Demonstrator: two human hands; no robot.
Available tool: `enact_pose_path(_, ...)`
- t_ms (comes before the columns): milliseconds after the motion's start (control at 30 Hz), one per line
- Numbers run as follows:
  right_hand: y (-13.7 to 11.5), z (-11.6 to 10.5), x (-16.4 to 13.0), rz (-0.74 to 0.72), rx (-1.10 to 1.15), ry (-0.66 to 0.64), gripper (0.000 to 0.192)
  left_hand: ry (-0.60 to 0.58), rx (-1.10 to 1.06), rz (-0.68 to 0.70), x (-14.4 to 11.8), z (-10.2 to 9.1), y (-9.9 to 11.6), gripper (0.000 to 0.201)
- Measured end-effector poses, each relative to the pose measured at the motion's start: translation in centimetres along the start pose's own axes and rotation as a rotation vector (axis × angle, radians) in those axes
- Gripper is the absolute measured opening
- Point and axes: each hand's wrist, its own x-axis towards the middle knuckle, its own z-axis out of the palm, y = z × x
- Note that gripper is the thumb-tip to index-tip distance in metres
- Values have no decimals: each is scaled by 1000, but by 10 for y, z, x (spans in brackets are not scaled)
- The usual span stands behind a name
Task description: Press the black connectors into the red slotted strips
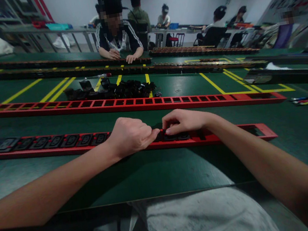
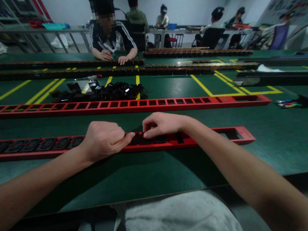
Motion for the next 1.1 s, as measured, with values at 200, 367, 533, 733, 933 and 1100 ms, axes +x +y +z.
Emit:
enact_pose_path(200,0,0,0,-3,-10,1,23,-29,5,10,-1,0,0,48)
enact_pose_path(367,-1,0,0,-2,-11,7,23,-34,-5,49,-4,4,-1,48)
enact_pose_path(533,0,1,0,-1,-13,-3,26,-83,-2,44,-4,5,-2,49)
enact_pose_path(733,-1,1,0,14,-46,-5,31,-130,-13,40,-3,5,-2,49)
enact_pose_path(933,0,1,1,10,-57,-4,37,-239,-38,-37,-4,7,-3,45)
enact_pose_path(1100,2,1,2,18,-56,-10,41,-330,-90,-116,-4,9,-4,38)
